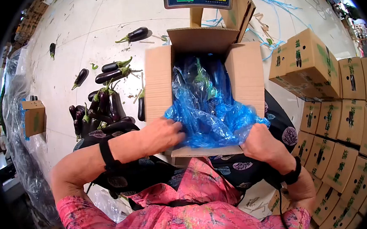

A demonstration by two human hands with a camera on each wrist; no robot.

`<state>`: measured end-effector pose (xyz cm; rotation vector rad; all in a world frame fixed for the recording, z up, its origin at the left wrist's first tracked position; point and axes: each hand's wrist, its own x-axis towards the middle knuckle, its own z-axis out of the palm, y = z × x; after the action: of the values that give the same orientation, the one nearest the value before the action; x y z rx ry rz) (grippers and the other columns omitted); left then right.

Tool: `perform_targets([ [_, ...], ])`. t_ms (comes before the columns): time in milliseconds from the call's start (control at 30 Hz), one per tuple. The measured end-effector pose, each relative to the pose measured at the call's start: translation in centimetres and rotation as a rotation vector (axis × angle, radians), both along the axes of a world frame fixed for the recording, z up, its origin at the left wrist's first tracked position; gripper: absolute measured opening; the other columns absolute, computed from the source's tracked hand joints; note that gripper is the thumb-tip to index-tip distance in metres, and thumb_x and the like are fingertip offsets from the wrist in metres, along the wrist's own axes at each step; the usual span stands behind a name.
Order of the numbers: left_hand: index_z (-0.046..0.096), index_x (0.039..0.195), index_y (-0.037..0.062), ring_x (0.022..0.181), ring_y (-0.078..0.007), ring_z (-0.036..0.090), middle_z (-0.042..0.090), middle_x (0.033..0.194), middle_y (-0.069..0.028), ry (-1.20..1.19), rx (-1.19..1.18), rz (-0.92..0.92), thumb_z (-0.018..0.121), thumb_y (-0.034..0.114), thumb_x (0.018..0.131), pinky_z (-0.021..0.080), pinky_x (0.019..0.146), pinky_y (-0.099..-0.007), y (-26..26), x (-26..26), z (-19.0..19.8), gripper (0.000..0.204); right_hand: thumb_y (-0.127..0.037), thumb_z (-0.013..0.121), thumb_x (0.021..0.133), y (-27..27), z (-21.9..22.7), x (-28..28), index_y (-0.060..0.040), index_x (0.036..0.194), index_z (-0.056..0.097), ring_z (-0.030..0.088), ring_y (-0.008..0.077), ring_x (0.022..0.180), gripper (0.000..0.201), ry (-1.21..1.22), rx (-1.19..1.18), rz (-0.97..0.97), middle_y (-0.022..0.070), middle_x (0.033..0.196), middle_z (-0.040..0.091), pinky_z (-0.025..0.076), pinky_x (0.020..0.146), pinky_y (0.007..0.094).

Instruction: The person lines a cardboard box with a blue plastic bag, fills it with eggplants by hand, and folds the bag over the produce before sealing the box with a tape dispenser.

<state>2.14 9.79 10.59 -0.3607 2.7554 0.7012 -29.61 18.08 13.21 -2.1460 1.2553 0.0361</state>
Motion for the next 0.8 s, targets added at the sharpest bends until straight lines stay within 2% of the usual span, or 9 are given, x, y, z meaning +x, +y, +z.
perform_targets([
  [133,0.062,0.101,0.0077,0.085,-0.0242,0.064,0.061,0.096,-0.0072,0.253,0.374,0.281,0.062,0.008,0.084,0.053,0.074,-0.0360,-2.9,-2.6,1.2,0.018,-0.020,0.067,0.086,-4.2,5.9,-1.4,0.0052,0.101,0.065,0.066,0.0323,0.076,0.029,-0.348,0.382,-0.184,0.0221,0.086,0.066,0.052,0.072,0.0351],
  [200,0.060,0.103,0.0058,0.089,-0.0212,0.064,0.063,0.104,-0.0065,0.376,0.638,0.536,0.064,0.008,0.085,0.053,0.075,-0.0353,-4.8,-3.8,2.2,0.019,-0.026,0.069,0.087,-4.9,7.8,-1.0,0.0064,0.110,0.061,0.064,0.0310,0.083,0.040,-0.652,0.669,-0.719,0.0219,0.096,0.065,0.051,0.077,0.0337],
  [300,0.058,0.116,0.0050,0.092,-0.0184,0.063,0.063,0.107,-0.0065,0.424,0.809,0.845,0.069,0.013,0.086,0.054,0.080,-0.0343,-6.9,-5.6,4.3,0.033,-0.034,0.073,0.085,-6.1,5.8,0.7,0.0063,0.115,0.057,0.062,0.0323,0.092,0.053,-0.779,0.266,-0.688,0.0236,0.104,0.062,0.050,0.082,0.0351],
  [400,0.051,0.132,0.0074,0.098,-0.0217,0.063,0.062,0.109,-0.0094,0.497,0.626,0.747,0.075,0.019,0.084,0.055,0.084,-0.0351,-6.8,-4.6,3.0,0.054,-0.042,0.076,0.081,-6.0,5.4,-1.1,0.0055,0.121,0.054,0.060,0.0324,0.099,0.066,-0.142,-0.024,-0.357,0.0251,0.108,0.058,0.050,0.086,0.0371],
  [467,0.039,0.145,0.0068,0.118,-0.0306,0.054,0.051,0.126,-0.0198,0.235,0.484,0.624,0.082,0.023,0.077,0.052,0.092,-0.0416,-5.9,-3.0,2.4,0.082,-0.043,0.077,0.077,-4.5,4.7,-0.9,0.0033,0.105,0.058,0.061,0.0330,0.096,0.057,-0.011,0.039,-0.265,0.0233,0.103,0.060,0.050,0.080,0.0395],
  [567,0.023,0.150,0.0021,0.114,-0.0450,0.051,0.044,0.126,-0.0278,0.214,0.386,0.550,0.088,0.024,0.067,0.046,0.098,-0.0456,-3.3,-2.6,-0.2,0.108,-0.043,0.076,0.075,-2.6,2.0,-0.5,0.0004,0.086,0.065,0.061,0.0401,0.095,0.046,0.210,0.243,-0.124,0.0234,0.099,0.063,0.050,0.079,0.0439],
  [667,0.019,0.150,-0.0007,0.114,-0.0460,0.051,0.044,0.127,-0.0275,0.272,0.365,0.522,0.088,0.023,0.067,0.045,0.098,-0.0462,-1.7,-5.3,-1.2,0.111,-0.033,0.072,0.082,-0.8,-5.0,0.9,0.0003,0.085,0.068,0.062,0.0377,0.096,0.034,-0.403,-0.363,-0.195,0.0234,0.099,0.064,0.048,0.087,0.0441],
  [700,0.012,0.151,-0.0017,0.116,-0.0475,0.049,0.041,0.129,-0.0277,0.311,0.357,0.498,0.088,0.023,0.066,0.046,0.098,-0.0454,-1.4,-6.3,-2.0,0.117,-0.028,0.070,0.083,-1.4,-4.6,2.2,-0.0012,0.089,0.068,0.062,0.0379,0.092,0.028,-0.382,-0.225,-0.201,0.0214,0.095,0.065,0.049,0.085,0.0449],
  [800,0.058,0.115,-0.0071,0.102,-0.0457,0.059,0.060,0.105,-0.0275,0.546,0.360,0.484,0.080,0.012,0.071,0.051,0.084,-0.0460,-1.7,-9.2,-6.1,0.053,-0.017,0.067,0.084,-3.2,-1.7,3.7,-0.0050,0.097,0.067,0.063,0.0371,0.081,0.018,-0.327,-0.080,-0.178,0.0161,0.086,0.066,0.050,0.078,0.0460],
])
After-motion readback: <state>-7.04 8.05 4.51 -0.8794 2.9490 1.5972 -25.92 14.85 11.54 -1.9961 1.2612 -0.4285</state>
